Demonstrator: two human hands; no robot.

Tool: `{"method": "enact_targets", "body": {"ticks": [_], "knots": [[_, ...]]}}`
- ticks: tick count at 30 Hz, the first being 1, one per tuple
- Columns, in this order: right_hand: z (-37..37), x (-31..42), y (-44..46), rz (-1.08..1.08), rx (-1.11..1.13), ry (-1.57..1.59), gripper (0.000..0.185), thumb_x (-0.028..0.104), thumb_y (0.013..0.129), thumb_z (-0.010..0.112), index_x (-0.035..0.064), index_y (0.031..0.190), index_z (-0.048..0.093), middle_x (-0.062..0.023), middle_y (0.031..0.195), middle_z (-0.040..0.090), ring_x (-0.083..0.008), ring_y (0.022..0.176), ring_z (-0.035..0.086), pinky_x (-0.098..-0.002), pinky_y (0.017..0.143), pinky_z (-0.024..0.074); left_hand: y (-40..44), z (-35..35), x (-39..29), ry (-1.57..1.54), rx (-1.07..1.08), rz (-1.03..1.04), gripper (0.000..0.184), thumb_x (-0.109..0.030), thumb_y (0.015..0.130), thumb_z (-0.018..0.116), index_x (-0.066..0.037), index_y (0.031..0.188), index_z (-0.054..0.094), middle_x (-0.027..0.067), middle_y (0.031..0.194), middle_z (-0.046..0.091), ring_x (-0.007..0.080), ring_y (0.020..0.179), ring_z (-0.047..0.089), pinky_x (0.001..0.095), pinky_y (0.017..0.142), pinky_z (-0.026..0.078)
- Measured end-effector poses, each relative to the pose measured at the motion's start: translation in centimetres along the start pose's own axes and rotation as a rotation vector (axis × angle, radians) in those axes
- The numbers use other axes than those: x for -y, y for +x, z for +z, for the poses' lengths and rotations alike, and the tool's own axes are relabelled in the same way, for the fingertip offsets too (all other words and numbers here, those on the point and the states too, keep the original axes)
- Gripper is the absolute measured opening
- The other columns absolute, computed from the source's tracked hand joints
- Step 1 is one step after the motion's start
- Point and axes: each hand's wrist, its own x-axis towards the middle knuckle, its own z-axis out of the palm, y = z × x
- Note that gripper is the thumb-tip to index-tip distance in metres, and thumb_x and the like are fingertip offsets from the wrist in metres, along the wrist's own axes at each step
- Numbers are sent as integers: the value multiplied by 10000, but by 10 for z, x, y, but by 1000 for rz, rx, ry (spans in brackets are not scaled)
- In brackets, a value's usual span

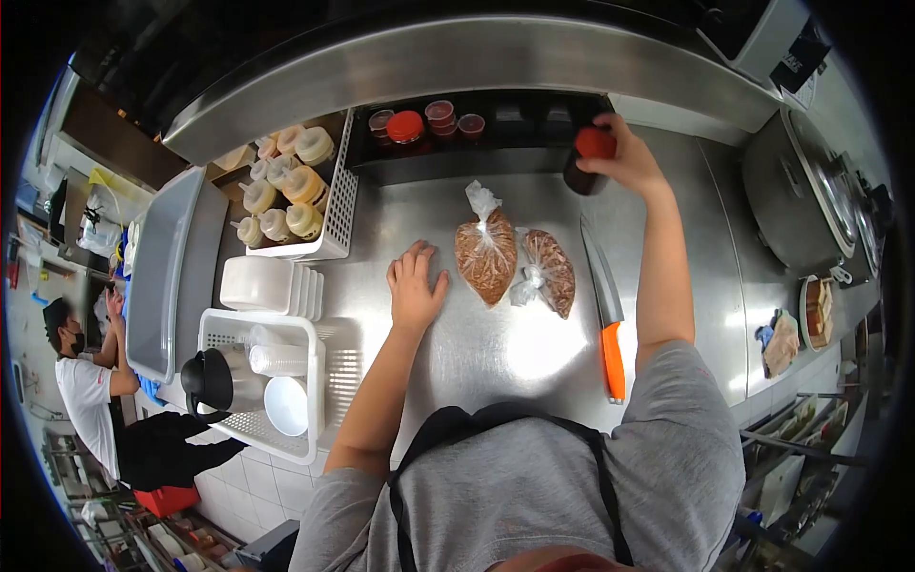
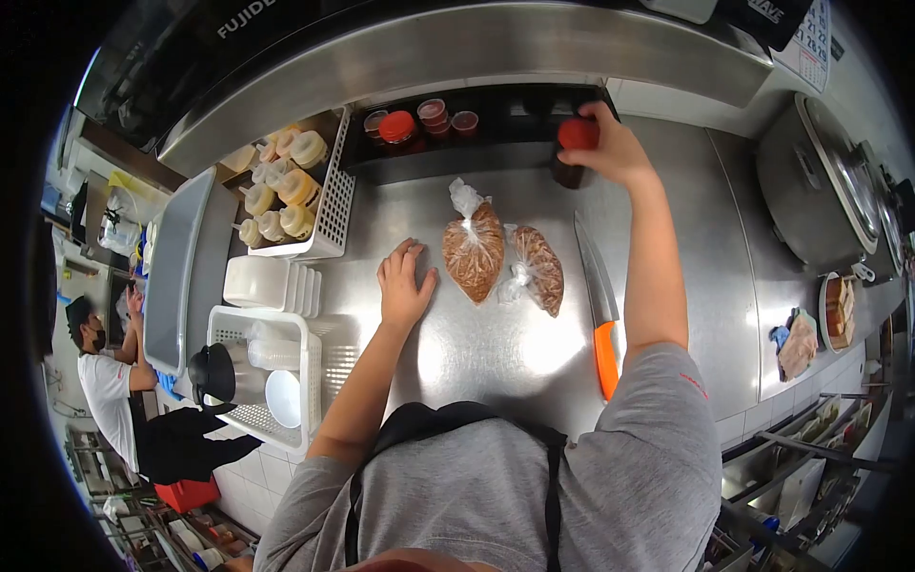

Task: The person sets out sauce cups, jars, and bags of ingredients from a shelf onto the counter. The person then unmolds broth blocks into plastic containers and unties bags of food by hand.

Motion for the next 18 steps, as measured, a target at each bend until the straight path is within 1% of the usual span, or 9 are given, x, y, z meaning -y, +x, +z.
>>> {"method": "enact_targets", "body": {"ticks": [2,5,9,11,12,13,14,16,18], "knots": [[7,-31,-15,91,-90,-109,727,267,552,825,54,1140,455,-184,971,623,-306,898,620,-363,799,480,0,0,-1,-2,4,-2,452,-226,783,628,-82,1189,491,108,1281,449,293,1147,416,440,1016,247],[24,-68,-26,137,-191,-55,692,228,553,829,49,1109,458,-184,972,610,-325,897,612,-383,784,480,0,1,0,1,6,-3,445,-225,785,624,-86,1188,493,106,1281,448,296,1144,416,438,1014,249],[44,-75,-30,113,-272,-55,698,252,559,845,50,1107,464,-179,958,600,-326,889,598,-393,797,467,0,1,-1,0,5,-7,442,-224,783,621,-93,1186,494,99,1283,444,290,1143,416,440,1014,251],[50,-60,-25,-101,-536,-338,672,315,581,837,56,1098,494,-158,977,588,-329,874,580,-405,815,451,0,0,0,13,0,-7,445,-224,781,622,-92,1186,493,98,1280,445,286,1142,417,441,1016,249],[51,-38,-17,-112,-535,-332,672,315,581,837,56,1098,494,-158,977,588,-329,874,580,-405,815,451,1,0,-1,15,7,0,447,-223,779,622,-91,1186,492,97,1278,447,282,1141,418,443,1017,248],[53,-12,-7,-217,-596,-320,638,335,601,821,61,1088,512,-146,995,584,-324,882,574,-406,821,447,0,-1,-2,20,25,-19,439,-228,780,611,-90,1178,487,79,1279,440,264,1168,404,478,1037,237],[61,9,3,-320,-658,-308,607,355,620,804,67,1078,529,-134,1013,579,-318,891,567,-407,827,444,1,-1,-3,20,21,-19,439,-228,780,611,-90,1178,487,79,1279,440,264,1168,404,478,1037,237],[89,32,36,-479,-440,-218,520,345,670,766,77,1060,550,-116,1055,572,-303,961,558,-417,824,450,0,-1,-3,9,15,-10,447,-229,779,613,-92,1184,482,80,1275,441,265,1166,405,478,1039,236],[137,43,73,-504,-241,-150,521,336,687,749,90,1096,538,-120,1083,567,-285,1024,546,-420,845,452,1,-4,-3,-3,15,-17,448,-231,782,612,-92,1186,480,82,1275,439,265,1168,403,478,1040,236]]}}
